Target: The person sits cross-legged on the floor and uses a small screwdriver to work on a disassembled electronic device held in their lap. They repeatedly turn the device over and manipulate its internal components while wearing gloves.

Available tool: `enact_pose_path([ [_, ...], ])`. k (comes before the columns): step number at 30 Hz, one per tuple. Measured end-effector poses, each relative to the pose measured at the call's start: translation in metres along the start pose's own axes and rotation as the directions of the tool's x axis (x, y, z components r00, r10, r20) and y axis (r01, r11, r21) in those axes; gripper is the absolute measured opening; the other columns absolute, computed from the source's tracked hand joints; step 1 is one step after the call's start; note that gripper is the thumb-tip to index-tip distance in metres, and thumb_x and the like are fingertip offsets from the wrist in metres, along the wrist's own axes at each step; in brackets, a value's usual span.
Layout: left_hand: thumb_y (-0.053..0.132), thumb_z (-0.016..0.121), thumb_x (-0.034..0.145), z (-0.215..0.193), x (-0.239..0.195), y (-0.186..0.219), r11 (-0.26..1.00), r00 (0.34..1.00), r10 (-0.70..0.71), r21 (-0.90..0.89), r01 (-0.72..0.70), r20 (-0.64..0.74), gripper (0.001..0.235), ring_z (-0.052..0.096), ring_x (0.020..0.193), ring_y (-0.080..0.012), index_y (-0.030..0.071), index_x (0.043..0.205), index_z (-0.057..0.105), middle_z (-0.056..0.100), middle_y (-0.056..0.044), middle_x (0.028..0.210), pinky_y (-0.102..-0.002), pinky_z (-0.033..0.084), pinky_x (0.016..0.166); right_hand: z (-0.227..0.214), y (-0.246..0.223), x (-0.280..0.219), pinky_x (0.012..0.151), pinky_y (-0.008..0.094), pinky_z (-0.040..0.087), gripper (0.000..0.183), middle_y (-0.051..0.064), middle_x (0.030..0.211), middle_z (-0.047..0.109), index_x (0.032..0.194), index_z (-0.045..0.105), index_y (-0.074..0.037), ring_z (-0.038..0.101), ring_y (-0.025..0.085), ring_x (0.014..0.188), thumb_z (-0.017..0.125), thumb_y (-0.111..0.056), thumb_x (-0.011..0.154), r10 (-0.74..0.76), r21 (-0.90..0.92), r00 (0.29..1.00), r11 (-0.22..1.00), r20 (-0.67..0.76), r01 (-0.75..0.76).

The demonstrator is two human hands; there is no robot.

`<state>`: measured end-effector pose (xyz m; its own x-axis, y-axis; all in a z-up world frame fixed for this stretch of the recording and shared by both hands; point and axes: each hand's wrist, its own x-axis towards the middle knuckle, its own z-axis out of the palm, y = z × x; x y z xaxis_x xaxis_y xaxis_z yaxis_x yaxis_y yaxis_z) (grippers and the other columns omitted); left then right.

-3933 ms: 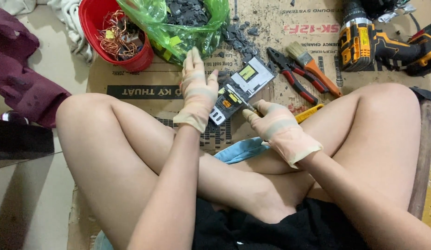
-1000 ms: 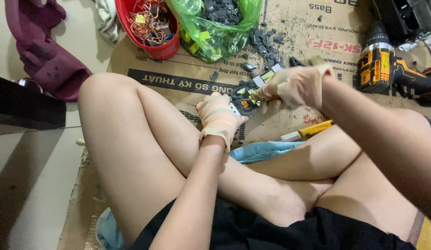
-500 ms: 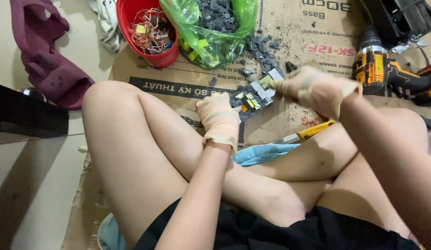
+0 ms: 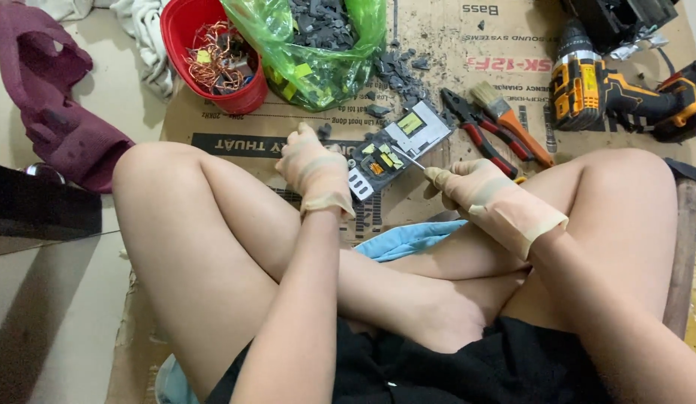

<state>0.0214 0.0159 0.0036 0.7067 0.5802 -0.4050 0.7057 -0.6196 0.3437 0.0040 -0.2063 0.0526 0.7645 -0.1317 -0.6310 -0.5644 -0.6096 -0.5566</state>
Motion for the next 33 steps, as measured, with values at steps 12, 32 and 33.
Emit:
enact_pose_path([
  [12,0.053,0.059,0.095,0.024,0.006,0.026,0.999,0.987,0.046,-0.006,-0.045,0.156,0.031,0.066,0.119,-0.0339,0.039,0.118,0.074,0.07,-0.016,0.123,-0.042,0.058,0.094,0.014,0.019,0.016,0.077,0.033,0.052,0.033,0.01,0.085,0.075,0.101,0.082,-0.019,0.065,0.022,0.081,0.064,-0.045,0.093,-0.032,-0.187,0.999,0.982,0.011,0.033],
  [32,0.046,0.068,0.087,-0.012,-0.047,0.008,0.991,0.963,0.061,0.095,-0.09,0.264,0.047,0.064,0.116,-0.0295,0.023,0.128,0.067,0.065,-0.001,0.124,-0.044,0.058,0.095,0.039,-0.055,-0.006,0.093,0.044,0.056,0.033,0.004,0.102,0.078,0.117,0.078,-0.032,0.072,0.026,0.107,0.059,-0.046,0.094,-0.159,-0.7,0.981,0.688,0.115,0.194],
  [33,0.046,0.068,0.087,-0.013,-0.048,0.009,0.991,0.959,0.057,0.101,-0.088,0.276,0.048,0.062,0.117,-0.029,0.024,0.13,0.066,0.064,0.0,0.126,-0.044,0.058,0.096,0.041,-0.055,-0.005,0.091,0.045,0.057,0.032,0.005,0.098,0.078,0.118,0.077,-0.032,0.074,0.026,0.102,0.06,-0.044,0.094,-0.16,-0.69,0.982,0.7,0.1,0.184],
])
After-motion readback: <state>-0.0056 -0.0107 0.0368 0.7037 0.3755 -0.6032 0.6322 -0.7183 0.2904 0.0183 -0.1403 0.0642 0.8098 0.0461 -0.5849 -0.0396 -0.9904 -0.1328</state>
